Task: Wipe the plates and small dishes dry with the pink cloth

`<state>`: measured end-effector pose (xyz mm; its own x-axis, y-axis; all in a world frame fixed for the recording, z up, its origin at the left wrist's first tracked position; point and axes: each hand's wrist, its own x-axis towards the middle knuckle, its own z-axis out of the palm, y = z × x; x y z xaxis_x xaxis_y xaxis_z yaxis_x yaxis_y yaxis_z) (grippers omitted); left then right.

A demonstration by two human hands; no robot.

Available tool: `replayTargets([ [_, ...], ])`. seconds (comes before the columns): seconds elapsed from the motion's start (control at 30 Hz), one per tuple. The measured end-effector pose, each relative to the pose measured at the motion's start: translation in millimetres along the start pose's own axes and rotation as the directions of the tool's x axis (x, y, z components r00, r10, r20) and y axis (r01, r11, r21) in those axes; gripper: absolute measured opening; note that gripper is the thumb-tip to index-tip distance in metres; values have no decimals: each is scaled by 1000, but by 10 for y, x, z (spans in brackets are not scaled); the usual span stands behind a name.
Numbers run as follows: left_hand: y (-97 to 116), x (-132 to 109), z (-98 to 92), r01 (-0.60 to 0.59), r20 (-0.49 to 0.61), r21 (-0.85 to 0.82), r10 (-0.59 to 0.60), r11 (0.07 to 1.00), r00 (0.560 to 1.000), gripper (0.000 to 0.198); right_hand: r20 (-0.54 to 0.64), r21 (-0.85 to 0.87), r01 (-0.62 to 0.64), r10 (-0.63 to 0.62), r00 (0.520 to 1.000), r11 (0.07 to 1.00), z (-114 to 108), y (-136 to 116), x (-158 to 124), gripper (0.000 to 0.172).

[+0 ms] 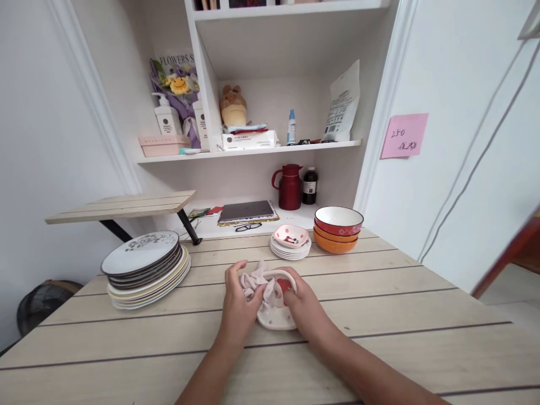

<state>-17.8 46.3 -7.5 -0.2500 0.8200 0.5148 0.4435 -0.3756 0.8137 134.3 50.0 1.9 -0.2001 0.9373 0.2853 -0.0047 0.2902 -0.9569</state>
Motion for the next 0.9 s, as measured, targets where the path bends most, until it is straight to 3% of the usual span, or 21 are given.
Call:
replayTargets([
  [0.07, 53, -31, -9, 58, 169, -52, -48, 997, 984, 51, 63, -164, 164, -155, 986, 973, -54, -21, 3, 43],
  [0.13, 82, -47, -29, 112, 358, -116, -63, 987, 932, 44, 124, -308, 290, -264, 957, 906, -103, -27, -1, 47],
  [0.2, 66, -51, -38, 132, 426, -121, -69, 984, 902, 34, 179, -389, 370, -325, 929, 844, -136, -16, -8, 51],
  [0.3, -15, -53, -1, 182, 356, -64, -148, 981, 923, 28, 214, -361, 407, -350, 912, 839, -142, -3, -15, 51],
  [0.43, -65, -70, 102, 310, 309, -76, -273, 948, 911, 37, 73, -184, 281, -272, 959, 942, -95, -45, -23, 33],
  [0.6, 4, -89, 162, 251, 265, -149, -206, 956, 942, 32, -83, 85, 123, -116, 990, 989, -15, -104, -66, 30],
  [0.7, 20, -105, 154, 216, 188, -99, -195, 971, 963, 26, -76, 199, -9, 25, 997, 980, 25, -113, -81, 30],
  [0.8, 21, -123, 123, 181, 96, 74, -187, 981, 978, 22, -9, 133, -45, 47, 999, 990, 5, -127, -50, 32],
  [0.9, 34, -146, 83, 73, 2, 323, -78, 944, 997, 20, -71, -108, 143, -151, 986, 984, -79, -142, 9, 27],
])
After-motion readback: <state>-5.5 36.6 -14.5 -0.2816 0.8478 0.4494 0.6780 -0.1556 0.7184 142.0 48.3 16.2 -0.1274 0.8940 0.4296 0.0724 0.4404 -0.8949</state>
